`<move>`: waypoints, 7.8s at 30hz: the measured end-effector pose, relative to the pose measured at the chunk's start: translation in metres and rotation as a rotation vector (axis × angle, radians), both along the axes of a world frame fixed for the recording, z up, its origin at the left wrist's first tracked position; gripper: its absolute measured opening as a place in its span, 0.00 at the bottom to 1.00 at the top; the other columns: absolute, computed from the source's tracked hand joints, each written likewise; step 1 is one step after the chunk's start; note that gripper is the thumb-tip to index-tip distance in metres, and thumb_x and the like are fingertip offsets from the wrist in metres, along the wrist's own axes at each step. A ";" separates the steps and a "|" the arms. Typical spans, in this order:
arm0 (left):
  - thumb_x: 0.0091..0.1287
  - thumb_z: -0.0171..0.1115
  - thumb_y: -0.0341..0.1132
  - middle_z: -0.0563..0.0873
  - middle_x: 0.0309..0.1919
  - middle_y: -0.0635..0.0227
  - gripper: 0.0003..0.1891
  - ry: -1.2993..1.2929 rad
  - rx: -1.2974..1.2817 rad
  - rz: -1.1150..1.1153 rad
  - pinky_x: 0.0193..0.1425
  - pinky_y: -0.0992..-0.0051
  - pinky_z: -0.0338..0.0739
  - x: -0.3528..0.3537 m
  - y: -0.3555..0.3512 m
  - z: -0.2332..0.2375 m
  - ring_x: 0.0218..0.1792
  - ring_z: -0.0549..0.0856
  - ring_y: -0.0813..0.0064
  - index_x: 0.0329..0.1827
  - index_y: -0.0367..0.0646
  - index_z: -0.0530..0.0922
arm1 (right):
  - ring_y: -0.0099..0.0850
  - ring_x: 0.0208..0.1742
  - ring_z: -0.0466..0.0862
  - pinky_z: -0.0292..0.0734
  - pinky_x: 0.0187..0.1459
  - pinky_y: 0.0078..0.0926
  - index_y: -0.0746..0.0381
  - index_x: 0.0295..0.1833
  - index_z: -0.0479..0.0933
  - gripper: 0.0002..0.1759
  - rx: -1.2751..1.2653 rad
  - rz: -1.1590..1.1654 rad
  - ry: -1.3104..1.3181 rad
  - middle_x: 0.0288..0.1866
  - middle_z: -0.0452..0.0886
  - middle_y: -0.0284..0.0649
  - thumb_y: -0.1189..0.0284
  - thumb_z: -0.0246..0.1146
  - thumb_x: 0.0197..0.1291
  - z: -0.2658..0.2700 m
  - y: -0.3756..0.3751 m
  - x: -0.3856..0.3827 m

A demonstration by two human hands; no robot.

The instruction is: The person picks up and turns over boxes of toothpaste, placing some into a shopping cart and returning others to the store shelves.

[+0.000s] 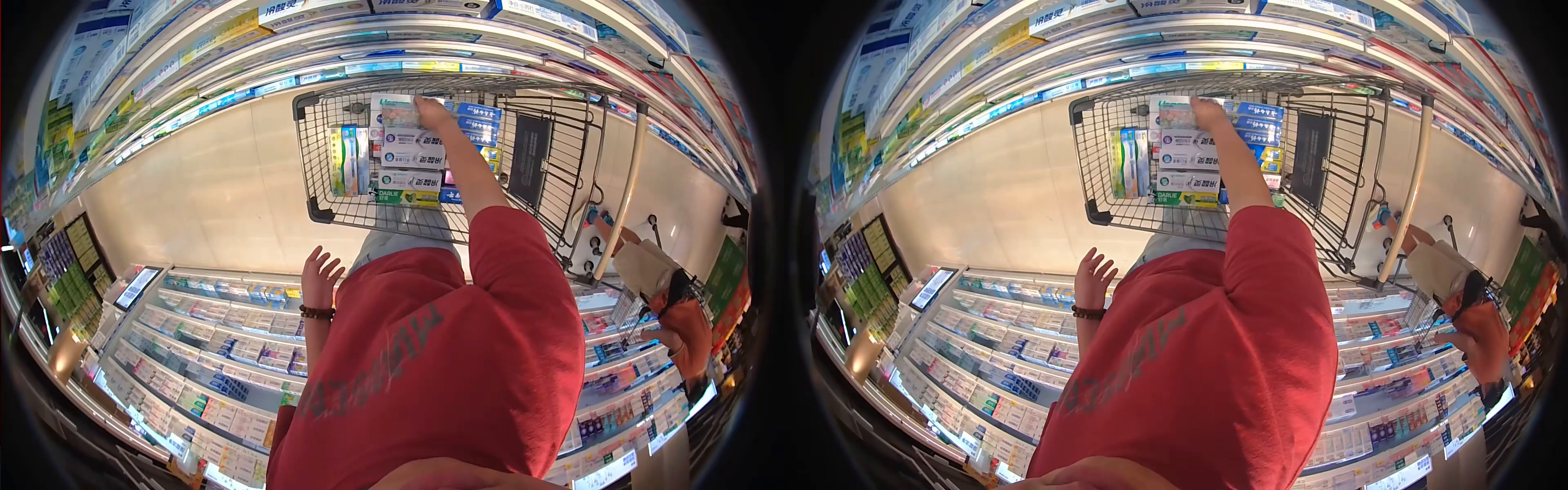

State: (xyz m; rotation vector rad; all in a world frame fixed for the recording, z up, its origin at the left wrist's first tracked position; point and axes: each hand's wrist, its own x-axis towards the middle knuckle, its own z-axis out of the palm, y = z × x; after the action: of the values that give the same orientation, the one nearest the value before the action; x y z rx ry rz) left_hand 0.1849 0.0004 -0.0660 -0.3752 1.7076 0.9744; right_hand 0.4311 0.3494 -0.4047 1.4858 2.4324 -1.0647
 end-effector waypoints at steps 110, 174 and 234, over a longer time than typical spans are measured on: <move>0.70 0.64 0.42 0.82 0.51 0.61 0.25 0.278 0.192 -0.614 0.36 0.73 0.83 -0.066 0.053 -0.086 0.42 0.85 0.73 0.66 0.42 0.72 | 0.51 0.48 0.84 0.79 0.47 0.48 0.61 0.45 0.71 0.21 0.172 -0.184 -0.047 0.45 0.83 0.51 0.67 0.68 0.47 0.156 -0.057 0.002; 0.67 0.64 0.30 0.78 0.59 0.61 0.26 0.515 0.547 -0.798 0.47 0.75 0.84 -0.006 0.050 -0.017 0.48 0.84 0.73 0.68 0.42 0.70 | 0.37 0.58 0.79 0.71 0.57 0.42 0.58 0.58 0.77 0.34 1.472 -0.072 0.584 0.59 0.81 0.37 0.54 0.76 0.49 0.462 0.007 0.077; 0.70 0.62 0.39 0.63 0.74 0.43 0.24 -0.673 1.412 -0.480 0.28 0.69 0.87 0.107 -0.036 0.150 0.60 0.81 0.45 0.67 0.56 0.65 | 0.41 0.42 0.88 0.82 0.45 0.42 0.48 0.46 0.88 0.35 0.182 -0.335 0.137 0.38 0.89 0.42 0.30 0.58 0.54 0.131 -0.312 0.149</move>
State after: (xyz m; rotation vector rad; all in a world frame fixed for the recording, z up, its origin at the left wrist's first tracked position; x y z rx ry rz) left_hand 0.2918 -0.0356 0.0839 0.5694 0.2271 1.2344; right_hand 0.5803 0.0378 -0.2738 1.9980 2.4852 -1.0525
